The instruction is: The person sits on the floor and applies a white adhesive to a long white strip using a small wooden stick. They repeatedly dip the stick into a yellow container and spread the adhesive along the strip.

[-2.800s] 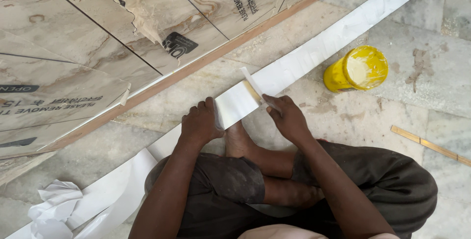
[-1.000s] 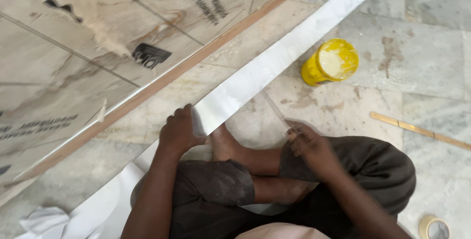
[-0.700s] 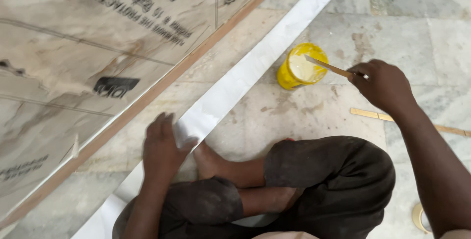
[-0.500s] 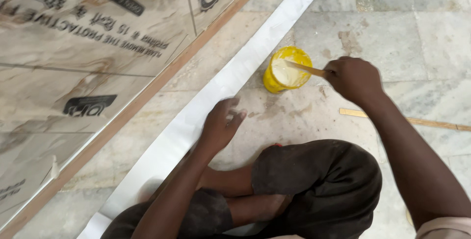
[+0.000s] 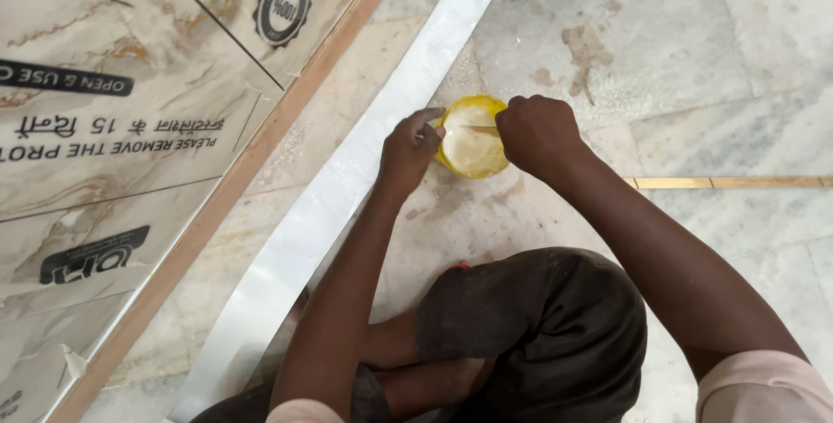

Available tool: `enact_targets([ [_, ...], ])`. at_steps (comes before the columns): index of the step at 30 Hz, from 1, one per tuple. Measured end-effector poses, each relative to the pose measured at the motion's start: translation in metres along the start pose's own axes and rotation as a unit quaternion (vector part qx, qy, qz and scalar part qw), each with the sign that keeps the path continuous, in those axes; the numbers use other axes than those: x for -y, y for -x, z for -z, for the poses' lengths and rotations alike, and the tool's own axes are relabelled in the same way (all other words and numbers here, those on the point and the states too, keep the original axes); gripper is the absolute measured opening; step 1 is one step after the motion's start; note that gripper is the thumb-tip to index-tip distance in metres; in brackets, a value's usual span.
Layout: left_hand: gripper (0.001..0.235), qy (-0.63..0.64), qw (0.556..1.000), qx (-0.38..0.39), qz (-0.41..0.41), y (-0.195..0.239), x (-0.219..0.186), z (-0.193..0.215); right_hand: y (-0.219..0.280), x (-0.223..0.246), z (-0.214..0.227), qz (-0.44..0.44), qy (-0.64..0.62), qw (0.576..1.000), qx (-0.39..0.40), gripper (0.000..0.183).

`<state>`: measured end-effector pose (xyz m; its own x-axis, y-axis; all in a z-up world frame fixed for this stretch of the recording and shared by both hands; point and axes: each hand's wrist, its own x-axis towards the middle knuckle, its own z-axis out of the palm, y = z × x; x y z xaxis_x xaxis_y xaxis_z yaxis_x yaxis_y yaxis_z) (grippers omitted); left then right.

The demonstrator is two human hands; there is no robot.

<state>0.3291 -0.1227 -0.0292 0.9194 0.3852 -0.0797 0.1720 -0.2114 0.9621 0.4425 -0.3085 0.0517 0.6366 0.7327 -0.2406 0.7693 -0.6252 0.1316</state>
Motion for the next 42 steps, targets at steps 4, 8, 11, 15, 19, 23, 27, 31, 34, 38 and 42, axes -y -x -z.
enact_targets([
  [4,0.035,0.004,0.998,0.027,-0.058,0.027,-0.010,-0.008,0.009,-0.001,-0.023,0.008,0.014,1.000,-0.020,0.009],
  [8,0.035,0.022,0.999,0.027,-0.026,0.042,-0.021,-0.018,0.018,-0.002,-0.037,-0.016,-0.040,0.999,0.028,0.009],
  [11,0.036,0.012,0.999,0.021,-0.030,0.048,-0.029,-0.025,0.019,-0.008,-0.040,-0.045,-0.101,0.992,0.066,0.010],
  [15,0.039,-0.004,0.999,0.016,-0.032,0.053,-0.034,-0.035,0.022,-0.015,-0.050,-0.096,-0.210,0.968,0.100,0.016],
  [19,0.042,-0.013,1.000,-0.001,-0.028,0.060,-0.036,-0.045,0.026,-0.024,-0.067,-0.083,-0.318,0.940,0.087,0.022],
  [23,0.042,-0.020,0.999,-0.019,-0.030,0.069,-0.039,-0.054,0.033,-0.030,-0.076,-0.157,-0.520,0.825,0.159,0.025],
  [27,0.040,-0.041,0.995,-0.062,-0.062,0.071,-0.035,-0.054,0.050,-0.040,-0.079,-0.205,-0.573,0.773,0.178,0.028],
  [31,0.041,0.031,0.995,-0.097,-0.007,0.069,-0.017,-0.051,0.068,-0.060,-0.096,-0.226,-0.664,0.691,0.176,0.030],
  [34,0.041,0.186,0.973,-0.125,0.049,0.061,0.004,-0.048,0.078,-0.074,-0.114,-0.217,-0.720,0.633,0.185,0.032],
  [38,0.045,0.286,0.942,-0.123,0.127,0.056,0.030,-0.035,0.085,-0.072,-0.118,-0.180,-0.791,0.564,0.154,0.032],
  [42,0.049,0.307,0.929,-0.123,0.166,0.065,0.042,-0.006,0.088,-0.062,-0.098,-0.148,-0.812,0.554,0.111,0.037],
])
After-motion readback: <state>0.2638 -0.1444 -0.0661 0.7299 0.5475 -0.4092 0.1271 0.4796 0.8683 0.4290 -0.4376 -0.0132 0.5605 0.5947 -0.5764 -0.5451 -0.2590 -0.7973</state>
